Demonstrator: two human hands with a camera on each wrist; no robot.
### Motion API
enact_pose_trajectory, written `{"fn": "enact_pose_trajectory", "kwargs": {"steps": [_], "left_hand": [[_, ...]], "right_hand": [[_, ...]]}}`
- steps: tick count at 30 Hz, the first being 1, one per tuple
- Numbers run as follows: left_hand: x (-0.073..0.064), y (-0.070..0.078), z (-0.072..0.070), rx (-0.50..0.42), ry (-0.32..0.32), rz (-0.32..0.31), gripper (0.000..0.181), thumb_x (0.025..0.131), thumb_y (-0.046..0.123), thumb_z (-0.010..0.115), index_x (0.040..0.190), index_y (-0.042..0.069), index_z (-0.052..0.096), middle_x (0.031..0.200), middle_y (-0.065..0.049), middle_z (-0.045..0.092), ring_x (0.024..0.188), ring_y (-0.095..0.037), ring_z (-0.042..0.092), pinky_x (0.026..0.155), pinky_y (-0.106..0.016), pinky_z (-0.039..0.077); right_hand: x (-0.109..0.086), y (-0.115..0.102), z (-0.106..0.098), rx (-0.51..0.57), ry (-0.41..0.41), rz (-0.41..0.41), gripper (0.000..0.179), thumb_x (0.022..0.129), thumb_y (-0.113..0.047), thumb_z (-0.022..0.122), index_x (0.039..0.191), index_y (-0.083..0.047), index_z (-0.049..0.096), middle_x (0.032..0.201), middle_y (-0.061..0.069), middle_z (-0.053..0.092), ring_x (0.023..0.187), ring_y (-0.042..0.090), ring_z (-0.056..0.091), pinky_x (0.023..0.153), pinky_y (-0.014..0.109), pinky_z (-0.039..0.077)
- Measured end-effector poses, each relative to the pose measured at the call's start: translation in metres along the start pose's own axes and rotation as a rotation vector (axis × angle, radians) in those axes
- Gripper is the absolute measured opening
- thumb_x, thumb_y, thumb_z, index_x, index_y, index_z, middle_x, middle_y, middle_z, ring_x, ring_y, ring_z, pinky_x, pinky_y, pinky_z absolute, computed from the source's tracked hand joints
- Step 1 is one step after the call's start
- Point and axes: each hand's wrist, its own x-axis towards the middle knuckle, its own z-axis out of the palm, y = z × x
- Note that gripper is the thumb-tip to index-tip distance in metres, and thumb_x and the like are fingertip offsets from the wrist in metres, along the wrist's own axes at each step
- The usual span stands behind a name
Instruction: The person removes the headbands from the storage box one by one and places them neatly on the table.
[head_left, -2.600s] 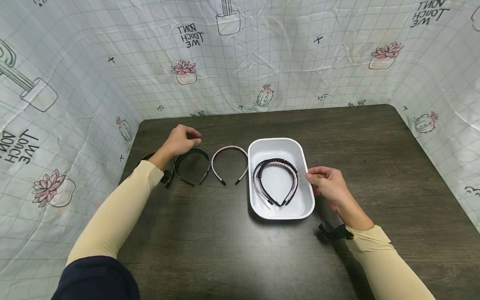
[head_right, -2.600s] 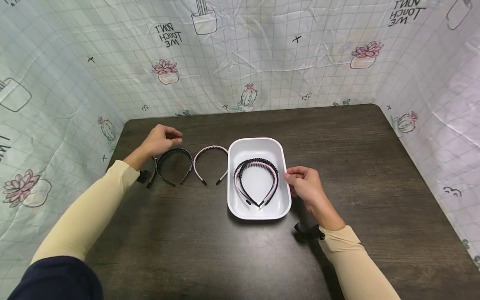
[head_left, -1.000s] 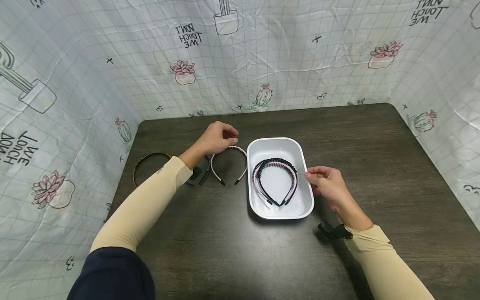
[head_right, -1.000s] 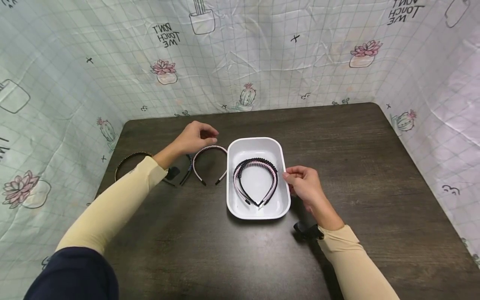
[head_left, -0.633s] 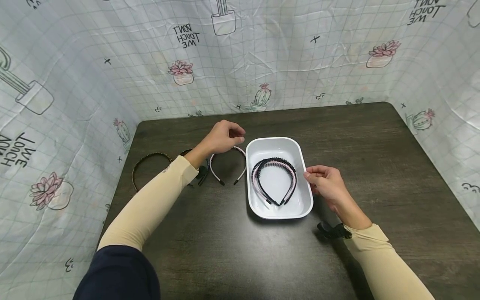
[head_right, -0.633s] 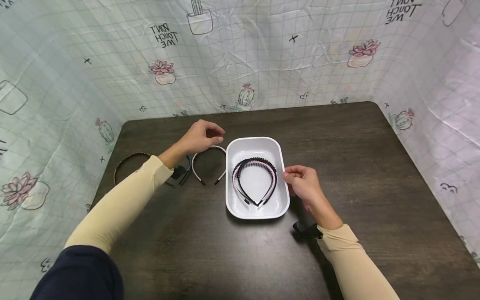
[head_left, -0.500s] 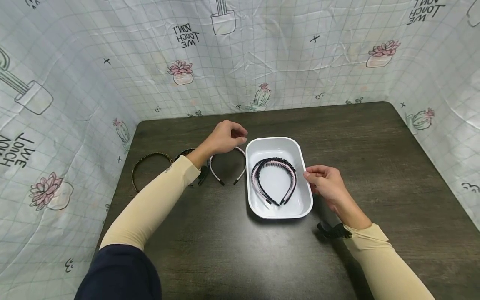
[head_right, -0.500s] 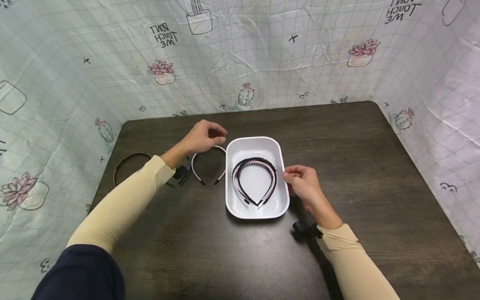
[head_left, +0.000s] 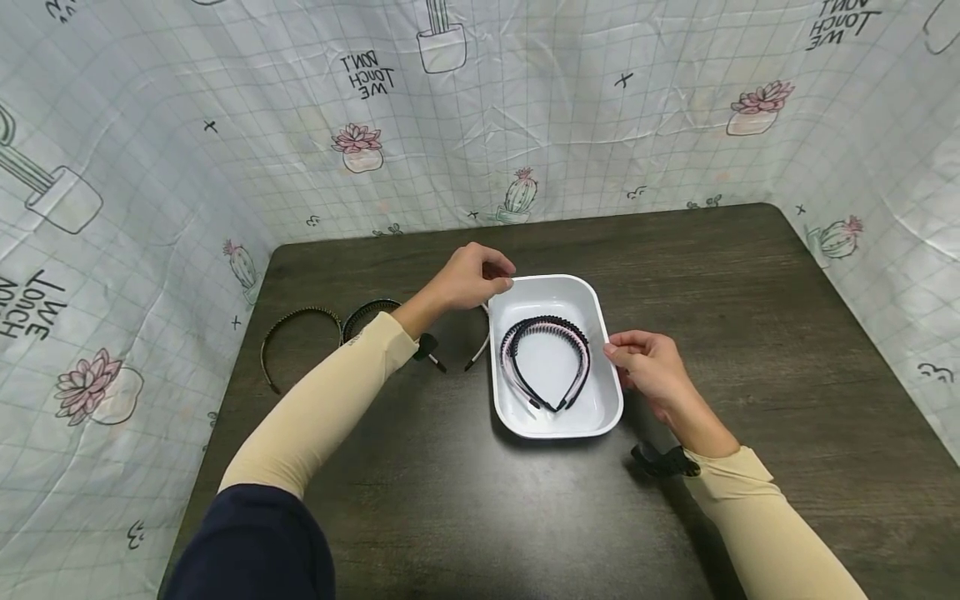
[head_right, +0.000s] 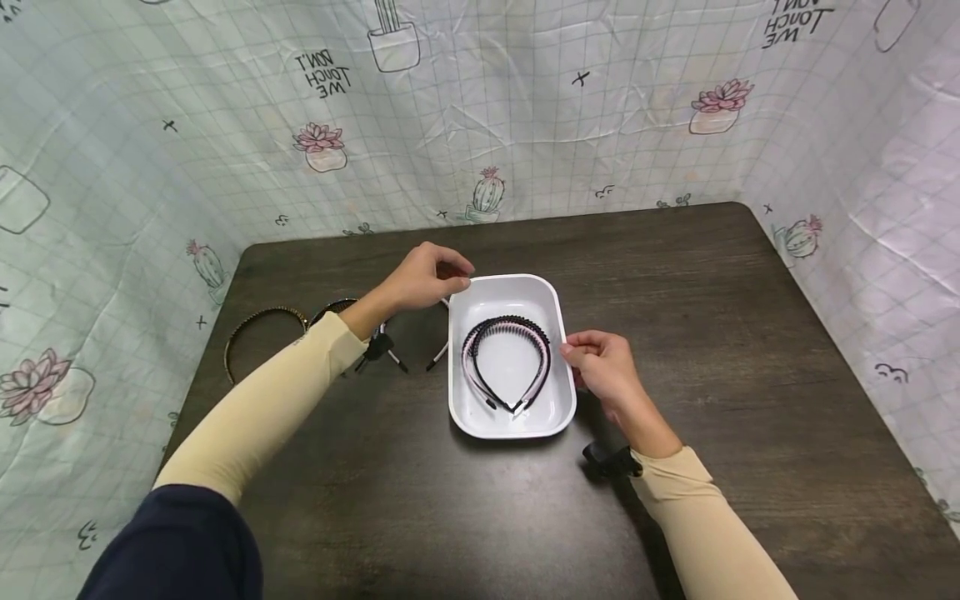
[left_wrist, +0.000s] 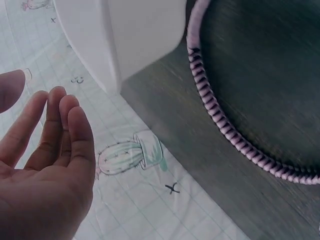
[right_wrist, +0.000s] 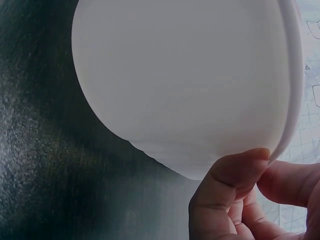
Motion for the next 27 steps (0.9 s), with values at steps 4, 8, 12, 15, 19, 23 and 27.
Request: {"fn": "enact_pose_trajectory", "kwargs": {"steps": [4,8,12,15,19,23,27], "left_hand": [[0.004,0.003,0.007,-0.014,-0.018,0.004,0.027,0.102,0.012,0.066,0.123,-0.004,0.074,0.111,-0.016,0.075,0.097,-0.025,0.069,0.086,-0.032,0.055],[0.008,0.005,0.013,-0.012,-0.021,0.009,0.026,0.102,0.012,0.066,0.121,-0.003,0.075,0.108,-0.014,0.075,0.093,-0.023,0.068,0.082,-0.03,0.054],[0.012,0.008,0.02,-0.003,-0.028,0.014,0.026,0.102,0.012,0.066,0.12,-0.003,0.076,0.108,-0.014,0.076,0.094,-0.022,0.068,0.083,-0.029,0.054],[0.014,0.012,0.025,0.003,-0.037,0.018,0.025,0.102,0.012,0.066,0.12,-0.003,0.076,0.109,-0.014,0.076,0.096,-0.022,0.069,0.086,-0.029,0.055],[0.017,0.018,0.029,0.018,-0.048,0.026,0.023,0.102,0.012,0.066,0.118,0.0,0.077,0.11,-0.014,0.076,0.099,-0.022,0.07,0.089,-0.029,0.055],[0.019,0.024,0.033,0.033,-0.057,0.041,0.022,0.102,0.011,0.066,0.117,0.0,0.077,0.11,-0.014,0.077,0.1,-0.023,0.07,0.09,-0.028,0.055],[0.022,0.03,0.036,0.035,-0.072,0.056,0.023,0.102,0.011,0.065,0.118,-0.001,0.077,0.111,-0.013,0.078,0.101,-0.022,0.071,0.089,-0.027,0.056]], "right_hand": [[0.001,0.001,0.0,0.005,-0.001,0.004,0.041,0.105,-0.016,0.063,0.132,0.013,0.057,0.079,-0.013,0.068,0.074,0.002,0.06,0.061,0.025,0.053],[0.002,0.003,0.001,0.008,-0.001,0.006,0.041,0.105,-0.016,0.064,0.133,0.013,0.057,0.08,-0.013,0.069,0.075,0.003,0.061,0.061,0.024,0.053],[0.001,0.005,0.001,0.014,0.002,0.002,0.04,0.104,-0.015,0.064,0.132,0.014,0.057,0.078,-0.013,0.068,0.073,0.003,0.06,0.061,0.025,0.053],[0.001,0.006,0.001,0.02,0.003,-0.003,0.04,0.104,-0.014,0.064,0.131,0.014,0.057,0.078,-0.013,0.068,0.073,0.002,0.061,0.06,0.024,0.053],[0.001,0.007,0.003,0.028,0.002,-0.008,0.039,0.104,-0.014,0.064,0.131,0.014,0.057,0.08,-0.013,0.069,0.073,0.002,0.062,0.061,0.023,0.054],[0.001,0.008,0.003,0.032,0.004,-0.01,0.039,0.104,-0.013,0.064,0.13,0.014,0.057,0.08,-0.012,0.068,0.073,0.002,0.062,0.06,0.023,0.054],[0.0,0.008,0.003,0.036,0.006,-0.013,0.039,0.105,-0.013,0.064,0.13,0.015,0.056,0.08,-0.012,0.069,0.073,0.002,0.062,0.06,0.023,0.053]]}}
